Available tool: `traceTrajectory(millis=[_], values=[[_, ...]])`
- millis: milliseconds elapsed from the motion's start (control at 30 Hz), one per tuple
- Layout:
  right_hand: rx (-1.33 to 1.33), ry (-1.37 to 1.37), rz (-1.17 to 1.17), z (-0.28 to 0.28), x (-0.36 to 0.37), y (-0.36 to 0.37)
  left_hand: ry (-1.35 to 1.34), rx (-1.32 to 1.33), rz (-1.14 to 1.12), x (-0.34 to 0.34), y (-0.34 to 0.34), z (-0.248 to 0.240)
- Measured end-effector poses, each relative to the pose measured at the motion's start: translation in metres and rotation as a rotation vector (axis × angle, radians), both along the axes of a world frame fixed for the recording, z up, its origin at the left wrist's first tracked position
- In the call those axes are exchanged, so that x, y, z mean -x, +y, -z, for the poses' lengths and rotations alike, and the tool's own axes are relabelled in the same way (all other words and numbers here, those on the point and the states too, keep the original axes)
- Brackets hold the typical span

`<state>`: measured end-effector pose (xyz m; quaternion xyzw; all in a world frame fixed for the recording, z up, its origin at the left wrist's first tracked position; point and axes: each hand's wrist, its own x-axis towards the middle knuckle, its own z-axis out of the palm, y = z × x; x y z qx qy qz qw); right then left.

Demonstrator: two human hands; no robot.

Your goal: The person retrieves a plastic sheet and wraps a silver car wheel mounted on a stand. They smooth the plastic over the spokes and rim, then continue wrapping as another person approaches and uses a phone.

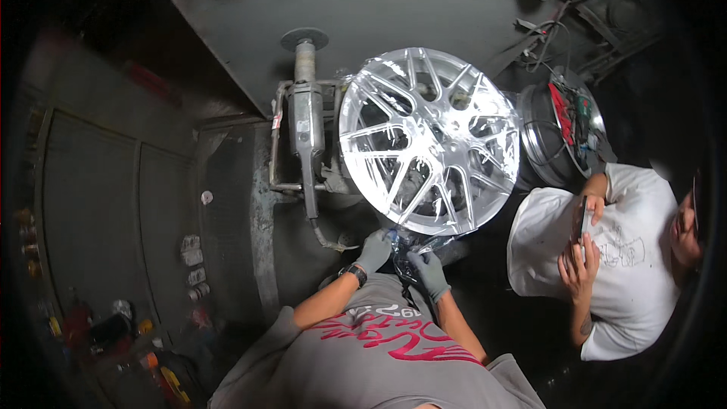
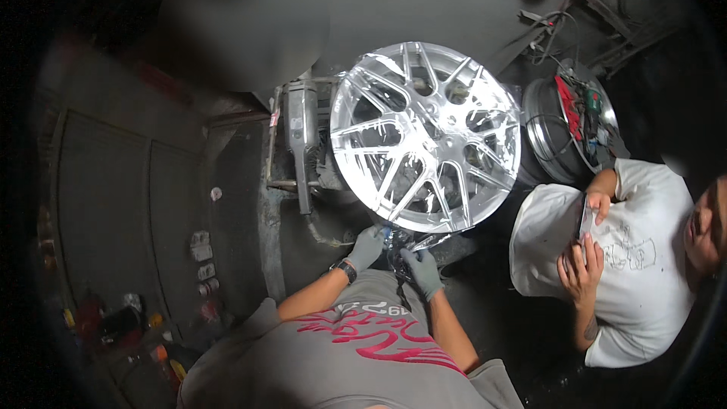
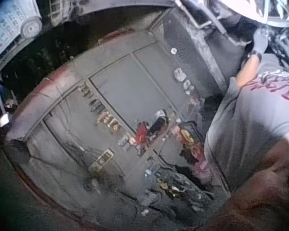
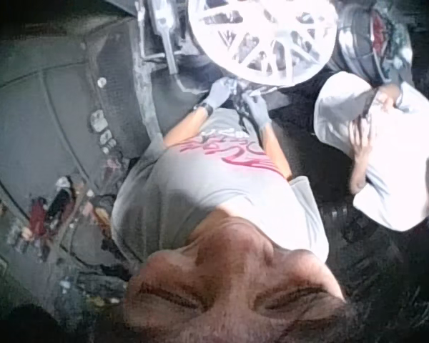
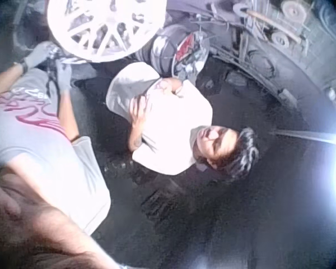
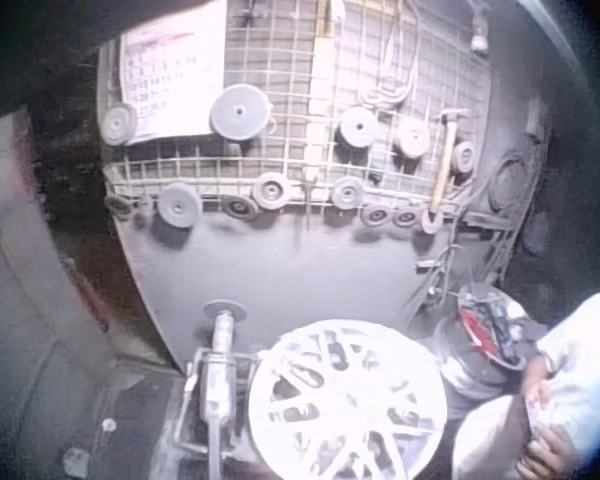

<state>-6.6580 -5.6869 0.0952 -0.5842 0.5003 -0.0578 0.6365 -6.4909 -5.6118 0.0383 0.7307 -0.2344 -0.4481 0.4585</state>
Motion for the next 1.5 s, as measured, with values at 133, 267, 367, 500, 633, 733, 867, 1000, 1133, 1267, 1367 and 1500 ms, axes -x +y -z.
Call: traceTrajectory(millis=[133, 267, 367, 500, 633, 733, 867, 1000, 1133, 1267, 1367, 1500], values=[[0.028, -0.095, 0.106, -0.024, -0.002, -0.002, 0.295, -0.028, -0.097, 0.01, -0.002, 0.003], [0.378, -0.06, -0.089, -0.032, -0.016, -0.008, 0.104, -0.027, -0.1, 0.026, -0.008, 0.042], [0.437, 0.009, -0.185, -0.027, -0.021, -0.018, -0.086, -0.03, -0.141, 0.048, -0.017, 0.027], [0.539, 0.213, -0.304, -0.037, -0.036, -0.014, -0.028, 0.148, -0.359, 0.065, -0.022, -0.02], [0.644, 0.401, -0.553, -0.052, -0.057, -0.027, -0.388, 0.18, -0.116, 0.082, -0.014, 0.006], [0.662, 0.471, -0.629, -0.031, -0.059, -0.038, -0.56, 0.088, 0.075, 0.108, -0.005, 0.012], [0.727, 0.405, -0.576, -0.003, -0.044, -0.037, -0.583, -0.027, 0.085, 0.119, 0.012, -0.014], [0.897, 0.287, -0.483, -0.009, -0.03, -0.016, -0.438, -0.019, -0.41, 0.095, 0.026, -0.077], [0.702, -0.073, -0.333, 0.049, -0.007, -0.011, -0.593, 0.035, -0.115, 0.082, -0.016, -0.11], [0.257, -0.372, -0.044, 0.106, -0.004, -0.005, -0.444, -0.35, 0.081, 0.07, -0.068, -0.101], [0.346, -0.051, -0.182, 0.043, -0.002, 0.007, -0.602, -0.374, 0.108, 0.069, -0.064, -0.073], [0.691, 0.191, -0.893, -0.006, 0.006, -0.004, -0.664, -0.248, 0.005, 0.065, -0.063, -0.054]])
